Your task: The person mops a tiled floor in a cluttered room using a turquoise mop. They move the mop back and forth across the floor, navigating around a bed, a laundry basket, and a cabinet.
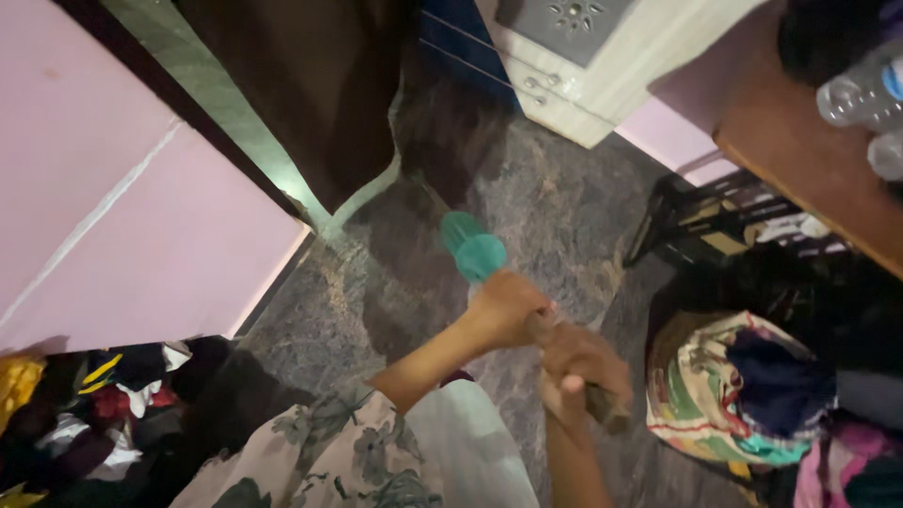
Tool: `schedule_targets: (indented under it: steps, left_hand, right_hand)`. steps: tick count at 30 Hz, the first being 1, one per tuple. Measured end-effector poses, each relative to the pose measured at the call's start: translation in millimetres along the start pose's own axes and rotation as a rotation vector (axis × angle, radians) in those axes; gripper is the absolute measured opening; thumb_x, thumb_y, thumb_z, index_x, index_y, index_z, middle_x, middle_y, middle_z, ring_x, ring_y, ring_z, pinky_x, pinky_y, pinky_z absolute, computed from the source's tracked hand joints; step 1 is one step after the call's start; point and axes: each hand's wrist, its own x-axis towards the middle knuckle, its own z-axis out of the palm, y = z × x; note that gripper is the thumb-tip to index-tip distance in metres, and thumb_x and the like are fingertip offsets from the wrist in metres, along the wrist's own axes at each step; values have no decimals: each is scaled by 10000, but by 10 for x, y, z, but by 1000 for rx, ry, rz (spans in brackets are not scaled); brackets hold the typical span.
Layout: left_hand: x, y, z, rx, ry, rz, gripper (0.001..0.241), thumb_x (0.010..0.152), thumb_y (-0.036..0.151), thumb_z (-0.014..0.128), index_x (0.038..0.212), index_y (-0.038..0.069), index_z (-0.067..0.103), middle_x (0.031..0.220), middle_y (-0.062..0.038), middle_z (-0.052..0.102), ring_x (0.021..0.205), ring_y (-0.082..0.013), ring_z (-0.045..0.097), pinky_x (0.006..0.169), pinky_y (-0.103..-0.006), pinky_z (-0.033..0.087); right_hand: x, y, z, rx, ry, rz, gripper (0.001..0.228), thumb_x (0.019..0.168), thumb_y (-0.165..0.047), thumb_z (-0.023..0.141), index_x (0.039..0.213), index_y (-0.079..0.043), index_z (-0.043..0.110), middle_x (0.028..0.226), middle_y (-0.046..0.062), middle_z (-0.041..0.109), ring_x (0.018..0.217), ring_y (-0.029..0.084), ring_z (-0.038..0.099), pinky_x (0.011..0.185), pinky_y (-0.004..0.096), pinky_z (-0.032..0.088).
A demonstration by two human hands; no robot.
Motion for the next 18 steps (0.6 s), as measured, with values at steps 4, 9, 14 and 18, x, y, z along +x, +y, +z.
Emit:
schedule_targets:
  steps: [4,9,14,18]
  left_hand:
    - [289,-641,54,91,66,-64,252,805,237,708,609,100,627,674,-111,631,719,-351,635,688,-492,458]
    - [790,-1691,243,186,31,-100,186,727,280,730,686,105,679,765,-101,657,815,-332,640,772,-457,483]
    - [1143,-2680,279,201,104,-128,128,857,219,691,795,109,710,874,-94,662,914,-326,641,841,-431,495]
    - [1190,-3004,309,245,60,-249,207,925,248,683,778,104,704,885,-96,665,934,-326,646,830,-441,497]
  right_hand:
    - [53,779,-253,-236,-160,5,438,1067,-391,642,789,-78,513,703,47,554,659,227,578,705,411,507]
    - [195,2022,-579,-435,-286,111,394,1050,-391,581,909,-32,666,848,81,668,752,227,638,704,354,507]
    - [557,2921,-442,-273,-312,250,351,1036,-349,633,973,-13,712,844,93,701,707,210,647,657,331,509]
    - [767,3069,-305,-229,-404,177,317,1058,-328,643,968,-24,649,923,124,689,811,232,668,729,338,519]
